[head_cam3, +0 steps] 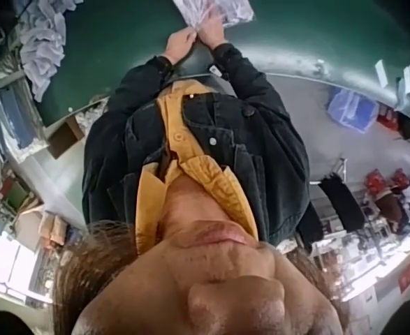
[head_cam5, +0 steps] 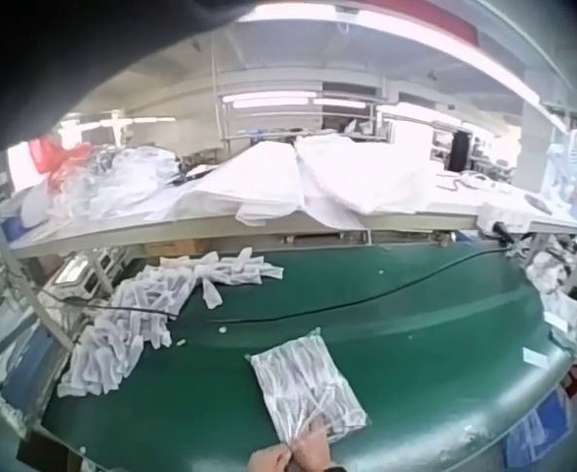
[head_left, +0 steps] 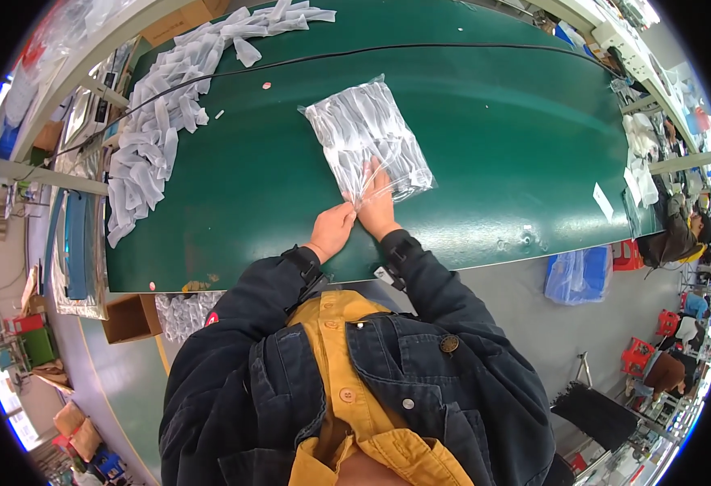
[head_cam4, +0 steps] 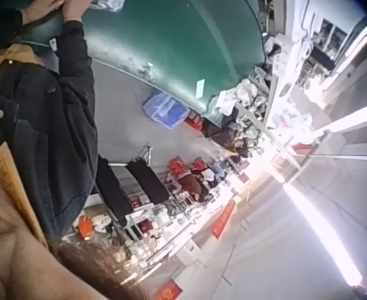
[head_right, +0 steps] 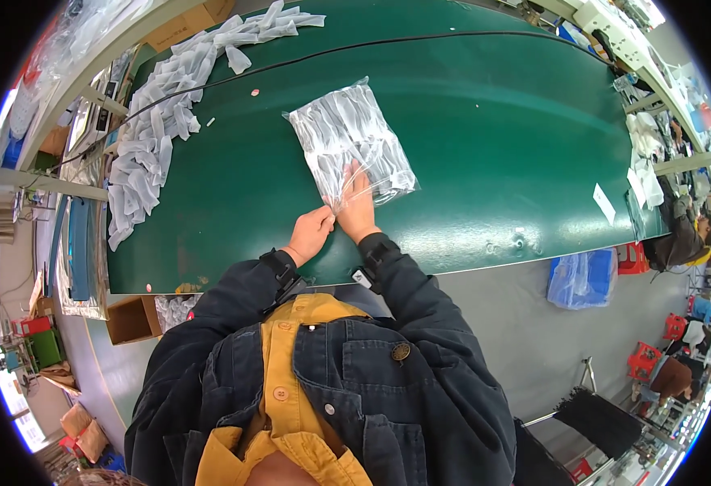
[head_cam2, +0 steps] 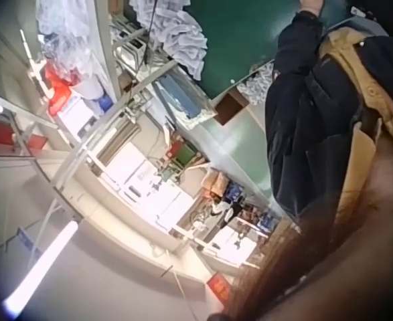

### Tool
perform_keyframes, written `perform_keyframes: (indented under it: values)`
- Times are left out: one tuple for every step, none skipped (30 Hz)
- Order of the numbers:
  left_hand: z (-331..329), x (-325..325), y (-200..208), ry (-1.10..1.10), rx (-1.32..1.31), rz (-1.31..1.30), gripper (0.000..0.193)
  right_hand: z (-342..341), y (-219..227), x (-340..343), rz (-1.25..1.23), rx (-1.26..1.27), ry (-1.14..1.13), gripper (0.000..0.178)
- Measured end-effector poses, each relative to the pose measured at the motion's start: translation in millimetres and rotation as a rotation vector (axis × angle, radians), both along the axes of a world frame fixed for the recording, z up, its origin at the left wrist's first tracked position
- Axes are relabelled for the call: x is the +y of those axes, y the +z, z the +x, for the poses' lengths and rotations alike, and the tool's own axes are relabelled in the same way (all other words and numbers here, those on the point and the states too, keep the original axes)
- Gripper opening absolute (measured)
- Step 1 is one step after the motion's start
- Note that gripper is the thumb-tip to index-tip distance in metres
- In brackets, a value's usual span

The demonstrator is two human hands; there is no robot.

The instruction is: The person picks up a plastic bag and fills it with white wrapped items by hand. They then gather more white wrapped items from a pile, stack them together, and slide the bundle into another plastic bag.

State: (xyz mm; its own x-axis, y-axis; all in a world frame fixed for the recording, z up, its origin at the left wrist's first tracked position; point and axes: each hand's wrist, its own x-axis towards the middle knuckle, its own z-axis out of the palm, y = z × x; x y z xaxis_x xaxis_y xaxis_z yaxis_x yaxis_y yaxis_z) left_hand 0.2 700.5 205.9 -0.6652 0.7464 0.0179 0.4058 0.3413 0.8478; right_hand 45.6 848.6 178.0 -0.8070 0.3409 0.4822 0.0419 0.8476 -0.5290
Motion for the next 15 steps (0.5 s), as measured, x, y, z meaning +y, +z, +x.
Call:
perform_keyframes:
  values:
    - [-2, -1, 1, 0.004, 0.015, -0.027, 0.013, 2, 8, 3, -0.039, -0.002, 0.048, 0.081]
    - [-3, -3, 2, 0.010, 0.031, -0.053, 0.014, 5, 14, 6, -0.079, -0.003, 0.098, 0.079]
    - [-5, -2, 3, 0.012, 0.034, -0.051, 0.014, 15, 17, 12, -0.076, 0.000, 0.099, 0.079]
    - [-5, -3, 4, 0.008, 0.068, -0.057, 0.013, 33, 18, 15, -0.071, -0.040, 0.076, 0.074]
    - [-2, -4, 5, 0.002, 0.098, -0.063, 0.013, 53, 18, 20, -0.064, -0.083, 0.051, 0.068]
    - [-1, -4, 6, -0.001, 0.127, -0.069, 0.012, 68, 14, 25, -0.102, -0.128, -0.093, 0.062]
    - [0, -3, 7, 0.005, 0.125, -0.069, 0.012, 80, 10, 33, -0.139, -0.175, -0.243, 0.057]
    - [0, -4, 8, -0.009, 0.227, -0.064, 0.012, 83, 11, 42, -0.181, -0.178, -0.356, 0.052]
    - [0, -5, 9, -0.023, 0.329, -0.060, 0.012, 85, 11, 52, -0.222, -0.182, -0.468, 0.047]
    - [1, -3, 10, -0.047, 0.428, -0.055, 0.012, 87, 9, 63, -0.223, -0.185, -0.465, 0.047]
    - [0, 0, 19, -0.047, 0.426, -0.059, 0.012, 84, 7, 74, -0.183, -0.106, -0.513, 0.043]
    - [0, 5, 29, -0.079, 0.508, 0.017, 0.014, 81, 3, 83, -0.142, -0.028, -0.561, 0.038]
    - [0, 13, 42, -0.110, 0.592, 0.097, 0.016, 77, -2, 92, -0.142, -0.029, -0.563, 0.038]
    - [-2, 20, 47, -0.143, 0.674, 0.178, 0.019, 73, -7, 100, -0.186, -0.056, -0.531, 0.033]
    - [-5, 28, 47, -0.140, 0.674, 0.180, 0.019, 68, -8, 107, -0.227, -0.081, -0.493, 0.029]
